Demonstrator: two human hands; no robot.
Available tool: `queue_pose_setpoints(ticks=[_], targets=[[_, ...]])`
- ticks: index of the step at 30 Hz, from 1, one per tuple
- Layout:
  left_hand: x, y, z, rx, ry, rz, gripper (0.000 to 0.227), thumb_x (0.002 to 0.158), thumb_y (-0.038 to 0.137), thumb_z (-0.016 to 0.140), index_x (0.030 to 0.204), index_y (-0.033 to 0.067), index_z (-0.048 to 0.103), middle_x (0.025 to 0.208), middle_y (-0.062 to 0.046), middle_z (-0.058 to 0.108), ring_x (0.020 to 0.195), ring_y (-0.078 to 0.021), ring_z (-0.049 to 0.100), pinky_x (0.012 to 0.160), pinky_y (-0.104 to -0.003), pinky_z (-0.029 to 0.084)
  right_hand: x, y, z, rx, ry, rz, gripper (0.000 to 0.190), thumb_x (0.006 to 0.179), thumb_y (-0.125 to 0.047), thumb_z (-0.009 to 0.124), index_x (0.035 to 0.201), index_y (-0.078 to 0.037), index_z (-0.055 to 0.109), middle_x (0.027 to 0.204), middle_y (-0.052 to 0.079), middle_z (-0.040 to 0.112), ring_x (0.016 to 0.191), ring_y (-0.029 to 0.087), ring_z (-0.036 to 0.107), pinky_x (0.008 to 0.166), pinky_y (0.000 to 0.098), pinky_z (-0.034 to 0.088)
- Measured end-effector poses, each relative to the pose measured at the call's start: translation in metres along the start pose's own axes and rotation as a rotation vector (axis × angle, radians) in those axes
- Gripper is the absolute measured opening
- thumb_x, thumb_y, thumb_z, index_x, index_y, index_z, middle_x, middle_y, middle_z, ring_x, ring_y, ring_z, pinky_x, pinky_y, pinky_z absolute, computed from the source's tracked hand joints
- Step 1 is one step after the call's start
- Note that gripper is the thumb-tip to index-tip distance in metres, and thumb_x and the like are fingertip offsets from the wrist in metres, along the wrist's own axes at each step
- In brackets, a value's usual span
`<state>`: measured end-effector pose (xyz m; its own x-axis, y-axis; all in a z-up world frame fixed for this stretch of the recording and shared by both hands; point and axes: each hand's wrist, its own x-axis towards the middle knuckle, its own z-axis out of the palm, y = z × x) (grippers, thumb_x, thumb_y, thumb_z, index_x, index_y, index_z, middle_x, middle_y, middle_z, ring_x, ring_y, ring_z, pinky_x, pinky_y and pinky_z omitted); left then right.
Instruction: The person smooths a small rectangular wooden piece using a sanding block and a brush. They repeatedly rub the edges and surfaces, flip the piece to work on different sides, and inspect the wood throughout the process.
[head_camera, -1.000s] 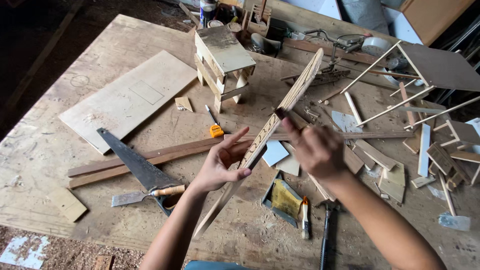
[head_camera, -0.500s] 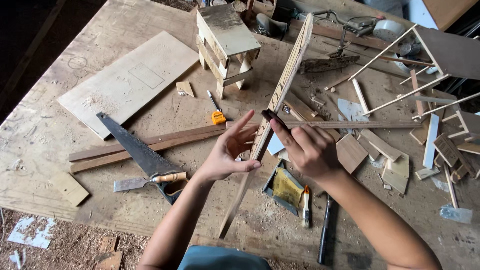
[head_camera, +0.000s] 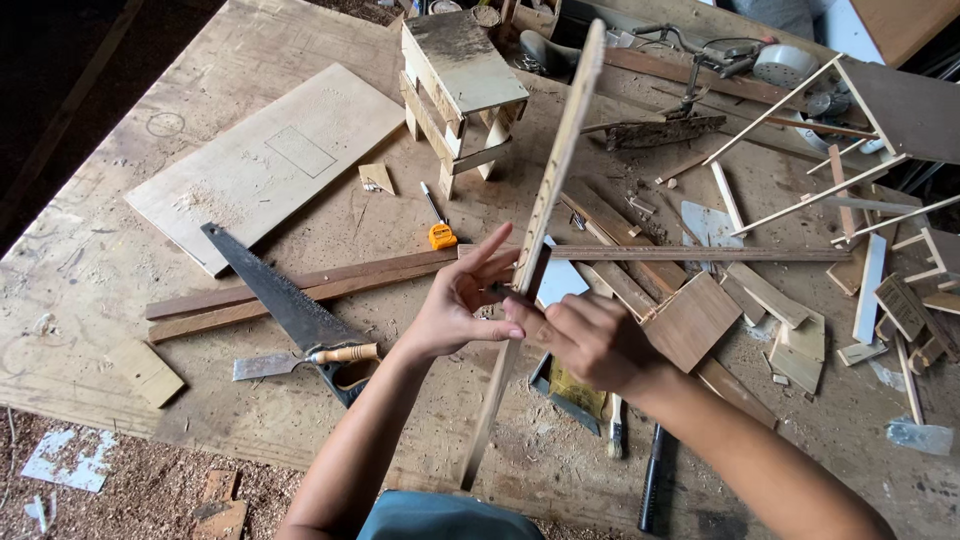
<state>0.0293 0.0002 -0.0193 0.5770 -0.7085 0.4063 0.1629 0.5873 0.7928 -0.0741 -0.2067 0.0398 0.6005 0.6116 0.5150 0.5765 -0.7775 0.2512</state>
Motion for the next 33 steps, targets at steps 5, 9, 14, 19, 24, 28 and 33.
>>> queue_pose_setpoints(ticks=[5, 9, 14, 19, 24, 28, 33], targets=[[-0.002, -0.007, -0.003, 0.054, 0.038, 0.014, 0.125, 0.068, 0.021, 0.098, 0.167, 0.0062, 0.022, 0.157, -0.029, 0.049, 0.138, -0.0306, 0.058, 0.121, -0.047, 0.048, -0.012, -0.002, 0.002, -0.005, 0.038, 0.066, 0.049, 0.104, -0.006, 0.058, 0.152, -0.018, 0.049, 0.068, -0.005, 0.047, 0.051, 0.008, 0.045, 0.042, 0.0238, 0.041], [0.003, -0.003, -0.007, 0.115, 0.026, 0.086, 0.123, 0.068, 0.022, 0.097, 0.166, 0.0043, 0.026, 0.162, -0.028, 0.045, 0.145, -0.0309, 0.054, 0.121, -0.048, 0.044, -0.006, -0.006, 0.006, 0.020, 0.051, 0.019, 0.059, 0.101, 0.000, 0.056, 0.154, -0.025, 0.049, 0.076, -0.005, 0.051, 0.055, 0.009, 0.046, 0.047, 0.0243, 0.047], [0.002, -0.004, -0.001, 0.016, -0.001, 0.096, 0.125, 0.066, 0.025, 0.098, 0.165, 0.0046, 0.025, 0.162, -0.026, 0.044, 0.146, -0.0313, 0.052, 0.119, -0.048, 0.047, -0.007, -0.015, -0.001, 0.066, 0.088, 0.074, 0.057, 0.103, -0.004, 0.060, 0.156, -0.020, 0.047, 0.077, -0.004, 0.047, 0.061, 0.011, 0.049, 0.049, 0.0284, 0.048], [-0.002, -0.008, 0.002, 0.013, 0.018, 0.080, 0.128, 0.062, 0.026, 0.098, 0.165, 0.0043, 0.025, 0.160, -0.023, 0.048, 0.141, -0.0295, 0.057, 0.113, -0.048, 0.050, -0.009, -0.025, 0.008, 0.164, 0.094, 0.096, 0.053, 0.105, -0.008, 0.059, 0.156, -0.019, 0.047, 0.075, -0.004, 0.046, 0.058, 0.011, 0.048, 0.047, 0.0307, 0.047], [0.002, -0.006, -0.010, -0.003, 0.013, 0.065, 0.127, 0.065, 0.027, 0.098, 0.166, 0.0051, 0.024, 0.161, -0.024, 0.047, 0.139, -0.0285, 0.058, 0.118, -0.046, 0.053, -0.006, -0.014, 0.018, 0.105, 0.050, -0.015, 0.050, 0.107, -0.004, 0.055, 0.153, -0.024, 0.049, 0.075, -0.002, 0.055, 0.052, 0.007, 0.046, 0.041, 0.0221, 0.042], [0.002, -0.010, -0.010, 0.027, 0.019, 0.029, 0.130, 0.060, 0.032, 0.097, 0.165, 0.0051, 0.026, 0.160, -0.025, 0.047, 0.130, -0.0304, 0.062, 0.110, -0.049, 0.057, -0.010, -0.012, 0.011, 0.034, 0.088, 0.034, 0.053, 0.106, -0.003, 0.055, 0.154, -0.024, 0.045, 0.069, -0.004, 0.047, 0.054, 0.011, 0.045, 0.044, 0.0264, 0.044], [0.006, -0.008, -0.013, 0.162, 0.028, 0.063, 0.128, 0.061, 0.033, 0.096, 0.164, 0.0057, 0.026, 0.162, -0.024, 0.042, 0.140, -0.0304, 0.057, 0.113, -0.048, 0.049, -0.006, -0.013, 0.001, -0.014, 0.097, 0.065, 0.050, 0.109, -0.003, 0.054, 0.152, -0.026, 0.050, 0.075, -0.003, 0.052, 0.059, 0.011, 0.049, 0.048, 0.0242, 0.047]])
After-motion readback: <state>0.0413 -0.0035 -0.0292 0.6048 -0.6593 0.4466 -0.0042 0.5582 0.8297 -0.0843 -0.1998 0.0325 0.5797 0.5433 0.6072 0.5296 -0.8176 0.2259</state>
